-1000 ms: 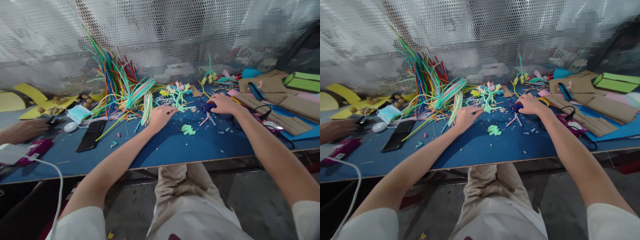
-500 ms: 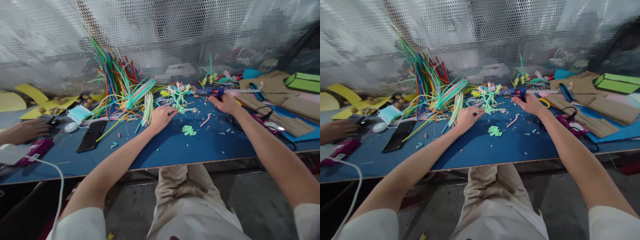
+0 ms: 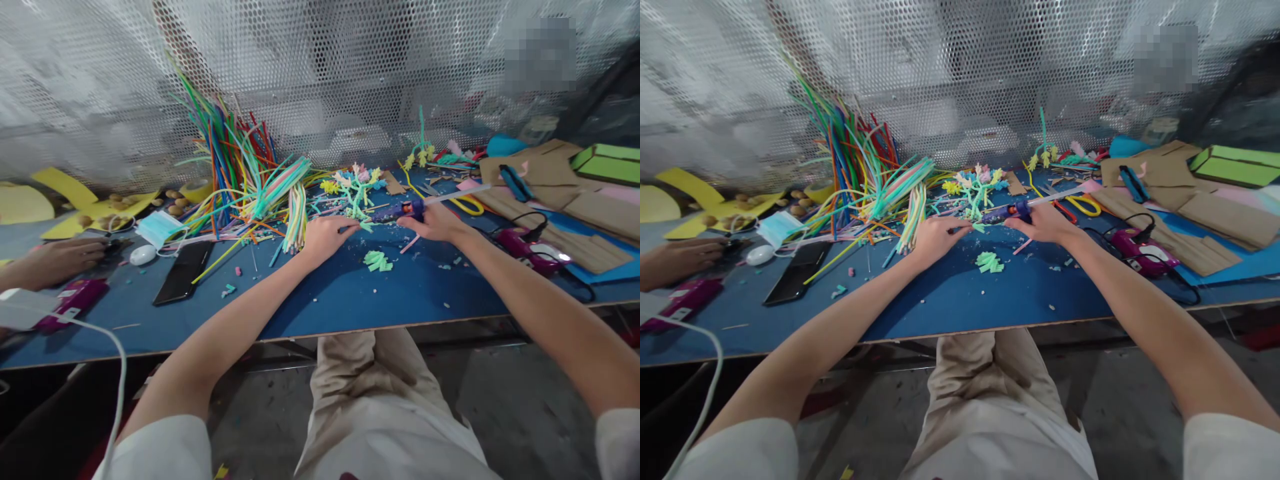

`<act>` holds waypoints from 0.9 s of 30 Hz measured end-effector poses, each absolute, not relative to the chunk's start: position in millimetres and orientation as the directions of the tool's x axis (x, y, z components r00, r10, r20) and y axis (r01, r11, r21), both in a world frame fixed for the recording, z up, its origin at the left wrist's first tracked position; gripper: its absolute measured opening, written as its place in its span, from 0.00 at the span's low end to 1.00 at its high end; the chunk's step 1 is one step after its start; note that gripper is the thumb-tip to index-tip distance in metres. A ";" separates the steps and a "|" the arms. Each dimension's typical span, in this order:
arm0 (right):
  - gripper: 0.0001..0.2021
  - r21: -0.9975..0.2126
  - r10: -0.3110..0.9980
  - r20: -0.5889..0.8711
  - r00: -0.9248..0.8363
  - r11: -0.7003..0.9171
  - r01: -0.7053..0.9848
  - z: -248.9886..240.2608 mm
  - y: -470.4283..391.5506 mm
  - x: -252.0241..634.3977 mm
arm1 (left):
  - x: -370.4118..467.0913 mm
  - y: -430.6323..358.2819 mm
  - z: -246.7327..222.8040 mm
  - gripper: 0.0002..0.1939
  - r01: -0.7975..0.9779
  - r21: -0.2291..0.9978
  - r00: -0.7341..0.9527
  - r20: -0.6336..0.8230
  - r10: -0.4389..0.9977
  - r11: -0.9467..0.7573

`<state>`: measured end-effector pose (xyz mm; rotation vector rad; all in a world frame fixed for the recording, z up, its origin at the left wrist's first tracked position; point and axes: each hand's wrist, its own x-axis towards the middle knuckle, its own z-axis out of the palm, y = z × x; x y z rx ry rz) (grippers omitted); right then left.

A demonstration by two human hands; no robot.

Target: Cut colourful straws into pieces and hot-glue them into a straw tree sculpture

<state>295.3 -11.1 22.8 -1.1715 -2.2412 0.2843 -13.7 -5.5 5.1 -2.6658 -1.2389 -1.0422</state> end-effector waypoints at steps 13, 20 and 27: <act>0.23 -0.406 0.793 0.411 -0.450 0.601 0.689 22.3 -10.4 292.3 | -13.3 -3.5 1.8 0.11 0.685 0.228 0.472 0.585 0.659 -0.692; 0.23 -0.389 0.778 0.430 -0.457 0.617 0.684 20.2 -9.2 292.7 | -12.7 -4.9 3.3 0.11 0.670 0.236 0.482 0.582 0.655 -0.704; 0.25 -0.361 0.767 0.432 -0.475 0.629 0.688 22.0 -10.4 291.0 | -13.0 -4.0 2.6 0.11 0.684 0.229 0.473 0.585 0.659 -0.693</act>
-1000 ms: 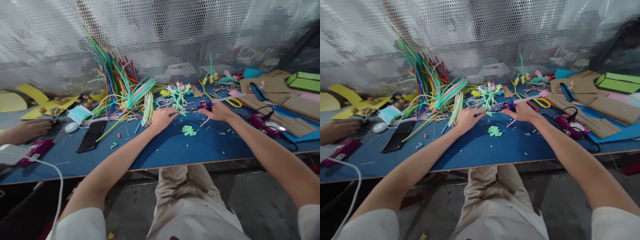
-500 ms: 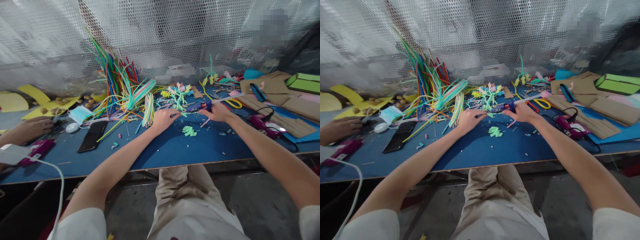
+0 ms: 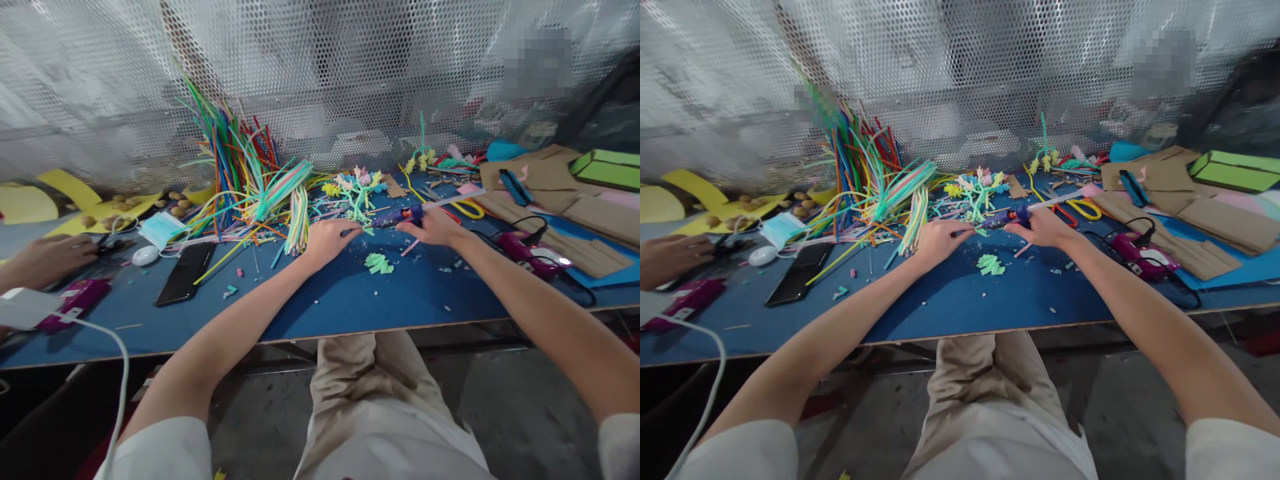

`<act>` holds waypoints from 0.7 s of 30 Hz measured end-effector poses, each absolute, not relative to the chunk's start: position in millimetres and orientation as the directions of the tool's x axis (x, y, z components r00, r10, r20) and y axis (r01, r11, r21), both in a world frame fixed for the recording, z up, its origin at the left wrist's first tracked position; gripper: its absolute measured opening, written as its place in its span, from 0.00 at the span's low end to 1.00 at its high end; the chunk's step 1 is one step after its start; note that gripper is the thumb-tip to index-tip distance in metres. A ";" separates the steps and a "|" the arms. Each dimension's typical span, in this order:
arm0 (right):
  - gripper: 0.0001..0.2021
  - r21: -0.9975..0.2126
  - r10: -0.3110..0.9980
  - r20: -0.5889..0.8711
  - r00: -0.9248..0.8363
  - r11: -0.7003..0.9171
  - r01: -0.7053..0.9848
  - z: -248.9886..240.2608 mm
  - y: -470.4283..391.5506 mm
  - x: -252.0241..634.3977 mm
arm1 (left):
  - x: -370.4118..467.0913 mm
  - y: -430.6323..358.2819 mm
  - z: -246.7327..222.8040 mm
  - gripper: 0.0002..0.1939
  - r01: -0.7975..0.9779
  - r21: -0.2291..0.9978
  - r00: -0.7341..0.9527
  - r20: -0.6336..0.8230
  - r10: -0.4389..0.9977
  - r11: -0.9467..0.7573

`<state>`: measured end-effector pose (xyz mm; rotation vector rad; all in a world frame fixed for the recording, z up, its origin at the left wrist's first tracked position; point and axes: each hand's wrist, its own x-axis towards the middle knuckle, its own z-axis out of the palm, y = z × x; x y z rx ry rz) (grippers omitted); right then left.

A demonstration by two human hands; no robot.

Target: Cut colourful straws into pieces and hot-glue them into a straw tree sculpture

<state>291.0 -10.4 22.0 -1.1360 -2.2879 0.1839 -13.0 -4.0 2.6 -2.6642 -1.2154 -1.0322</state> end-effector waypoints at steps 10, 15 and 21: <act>0.25 -0.386 0.808 0.387 -0.443 0.579 0.719 21.6 -8.6 293.5 | -13.6 -6.0 4.4 0.11 0.696 0.241 0.464 0.567 0.681 -0.676; 0.27 -0.520 0.809 0.440 -0.390 0.583 0.624 22.7 -7.2 303.9 | -14.1 -6.9 6.3 0.11 0.728 0.242 0.428 0.569 0.702 -0.641; 0.27 -0.391 0.805 0.585 -0.096 0.384 0.836 13.6 18.1 325.7 | -13.4 -6.9 6.3 0.10 0.740 0.246 0.409 0.574 0.709 -0.626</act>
